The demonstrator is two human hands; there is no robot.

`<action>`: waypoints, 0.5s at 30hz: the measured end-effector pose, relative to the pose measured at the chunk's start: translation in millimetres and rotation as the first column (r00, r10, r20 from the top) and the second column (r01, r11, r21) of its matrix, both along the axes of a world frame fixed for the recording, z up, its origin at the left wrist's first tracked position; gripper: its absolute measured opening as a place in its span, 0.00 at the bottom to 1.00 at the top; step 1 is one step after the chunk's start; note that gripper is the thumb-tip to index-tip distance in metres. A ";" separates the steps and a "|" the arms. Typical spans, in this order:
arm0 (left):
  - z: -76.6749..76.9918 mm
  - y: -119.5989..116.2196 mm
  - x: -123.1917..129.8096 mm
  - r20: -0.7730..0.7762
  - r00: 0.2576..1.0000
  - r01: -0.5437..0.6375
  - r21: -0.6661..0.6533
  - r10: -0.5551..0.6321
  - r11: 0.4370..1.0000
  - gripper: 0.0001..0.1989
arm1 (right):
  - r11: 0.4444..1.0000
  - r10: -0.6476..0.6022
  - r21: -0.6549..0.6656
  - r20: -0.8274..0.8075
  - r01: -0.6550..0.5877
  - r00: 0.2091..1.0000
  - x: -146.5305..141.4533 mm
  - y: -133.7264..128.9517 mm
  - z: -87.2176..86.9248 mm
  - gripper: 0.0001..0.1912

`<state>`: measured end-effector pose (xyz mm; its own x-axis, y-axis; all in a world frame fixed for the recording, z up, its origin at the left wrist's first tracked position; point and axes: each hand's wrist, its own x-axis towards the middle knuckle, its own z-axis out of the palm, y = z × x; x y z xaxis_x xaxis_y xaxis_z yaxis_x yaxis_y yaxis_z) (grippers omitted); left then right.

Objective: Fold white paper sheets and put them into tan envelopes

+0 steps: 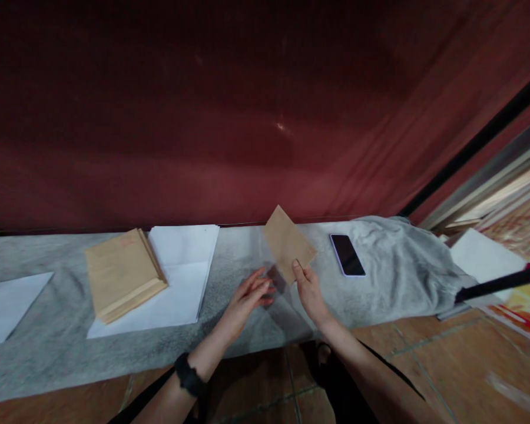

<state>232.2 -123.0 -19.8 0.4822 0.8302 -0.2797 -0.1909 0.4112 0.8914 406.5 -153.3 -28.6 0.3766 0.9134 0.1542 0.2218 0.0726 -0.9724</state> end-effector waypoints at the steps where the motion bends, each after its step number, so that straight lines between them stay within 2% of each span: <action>1: -2.7 -1.3 1.5 -0.005 1.000 0.025 -0.046 -0.026 0.999 0.34 | 1.000 0.005 -0.014 -0.152 -0.007 0.988 -5.0 0.2 -1.8 0.31; 3: -6.5 -4.4 5.2 0.026 0.999 0.050 -0.139 -0.047 0.989 0.35 | 0.998 0.021 -0.047 -0.342 -0.040 0.939 -19.5 -1.4 -9.1 0.33; 5: -7.4 -7.4 9.0 0.088 0.996 0.045 -0.212 -0.026 0.976 0.37 | 0.995 0.035 -0.071 -0.407 -0.070 0.913 -34.6 -4.1 -18.8 0.35; 9: -4.2 -8.5 12.9 0.145 0.985 -0.050 -0.256 0.089 0.965 0.41 | 0.992 0.061 -0.086 -0.282 -0.089 0.957 -48.4 -7.0 -36.0 0.37; 12: -3.8 -4.9 10.7 0.075 0.992 -0.085 -0.186 0.100 0.979 0.41 | 0.986 0.106 -0.100 -0.225 -0.131 0.968 -41.2 -8.3 -46.2 0.34; 15: -7.4 0.8 4.5 -0.063 0.995 -0.079 -0.037 0.077 0.996 0.46 | 0.988 0.088 -0.108 -0.203 -0.111 0.975 -20.2 -9.7 -57.1 0.31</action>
<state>236.7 -122.2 -27.1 0.3972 0.8524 -0.3401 -0.1696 0.4324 0.8856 386.3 -163.0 -85.7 0.2950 0.9552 -0.0246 0.0226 -0.0327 -0.9992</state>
